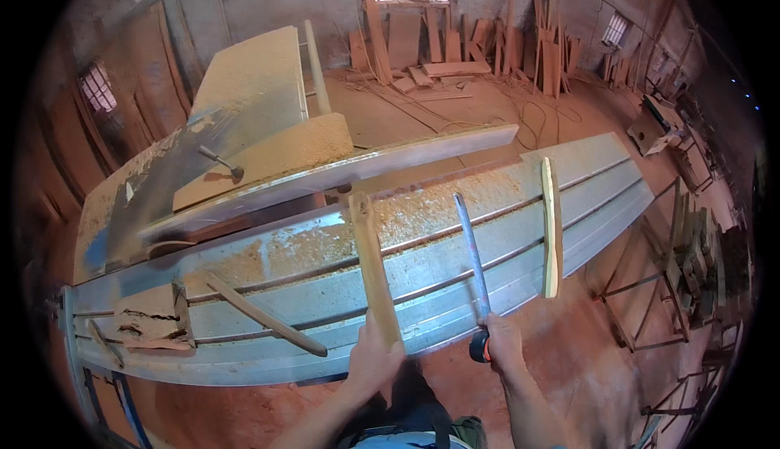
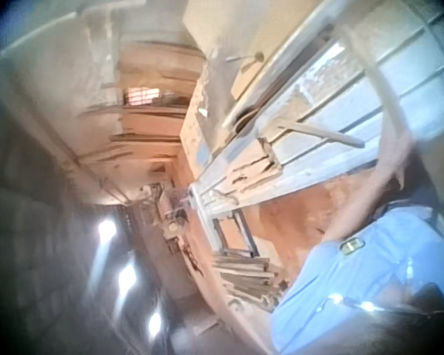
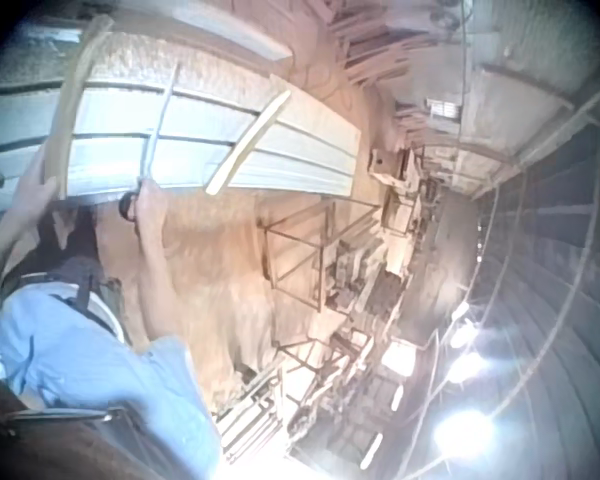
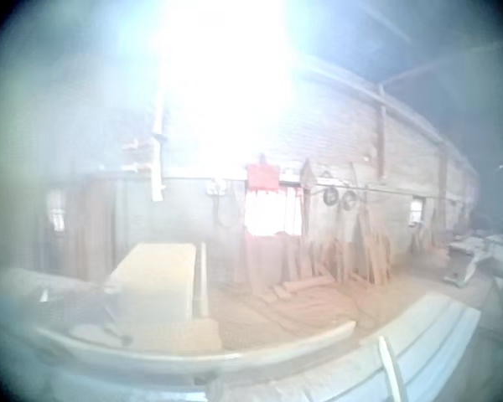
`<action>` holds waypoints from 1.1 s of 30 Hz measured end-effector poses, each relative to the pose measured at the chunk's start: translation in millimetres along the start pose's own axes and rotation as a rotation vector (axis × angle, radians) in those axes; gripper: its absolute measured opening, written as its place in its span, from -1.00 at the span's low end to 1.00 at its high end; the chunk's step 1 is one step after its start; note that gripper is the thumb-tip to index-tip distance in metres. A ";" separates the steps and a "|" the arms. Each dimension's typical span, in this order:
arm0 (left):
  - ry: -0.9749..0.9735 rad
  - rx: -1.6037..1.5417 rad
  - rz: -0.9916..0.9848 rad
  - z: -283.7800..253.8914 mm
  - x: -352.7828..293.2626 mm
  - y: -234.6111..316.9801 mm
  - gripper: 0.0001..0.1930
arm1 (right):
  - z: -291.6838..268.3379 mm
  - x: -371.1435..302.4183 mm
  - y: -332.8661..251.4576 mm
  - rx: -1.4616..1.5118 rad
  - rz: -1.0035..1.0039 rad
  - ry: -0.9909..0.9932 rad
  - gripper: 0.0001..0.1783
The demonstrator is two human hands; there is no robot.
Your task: The person measures and cuts thin wooden strips on a table saw, using a tape measure and a push stick. They repeatedly feed the strips through the saw blade, collect the cut pieces, and stack them on the table.
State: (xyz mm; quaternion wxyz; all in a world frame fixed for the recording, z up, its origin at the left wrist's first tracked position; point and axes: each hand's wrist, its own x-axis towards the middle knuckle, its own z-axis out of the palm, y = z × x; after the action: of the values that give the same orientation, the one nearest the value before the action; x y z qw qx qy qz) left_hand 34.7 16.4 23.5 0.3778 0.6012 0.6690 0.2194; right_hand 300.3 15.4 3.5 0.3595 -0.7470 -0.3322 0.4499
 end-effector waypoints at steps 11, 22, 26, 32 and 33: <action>-0.190 -1.384 -0.360 -27.6 -19.0 -35.9 -0.54 | -0.7 38.6 -70.5 -0.779 -0.296 -0.046 -0.52; 0.042 -1.361 -0.471 -7.3 -9.9 -32.8 -0.62 | -2.5 62.2 -62.3 -0.896 -0.816 -0.065 -0.49; 0.131 -0.734 -0.375 5.0 -27.2 -35.9 -0.64 | -7.9 40.9 -79.1 -0.741 -0.963 -0.059 -0.41; 0.148 -0.609 -0.134 22.1 -28.1 9.6 -0.57 | 37.6 -10.3 -68.7 -0.296 -0.419 -0.688 -0.50; 0.110 -0.694 -0.053 24.1 -26.9 15.2 -0.52 | 48.1 -17.1 -72.5 -0.256 -0.377 -0.696 -0.49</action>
State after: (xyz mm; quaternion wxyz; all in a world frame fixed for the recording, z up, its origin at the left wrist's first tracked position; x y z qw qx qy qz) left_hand 62.7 -10.8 26.5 0.5287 0.4067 0.5892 0.4560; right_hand 237.6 50.7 55.3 0.2061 -0.5149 -0.6183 0.5569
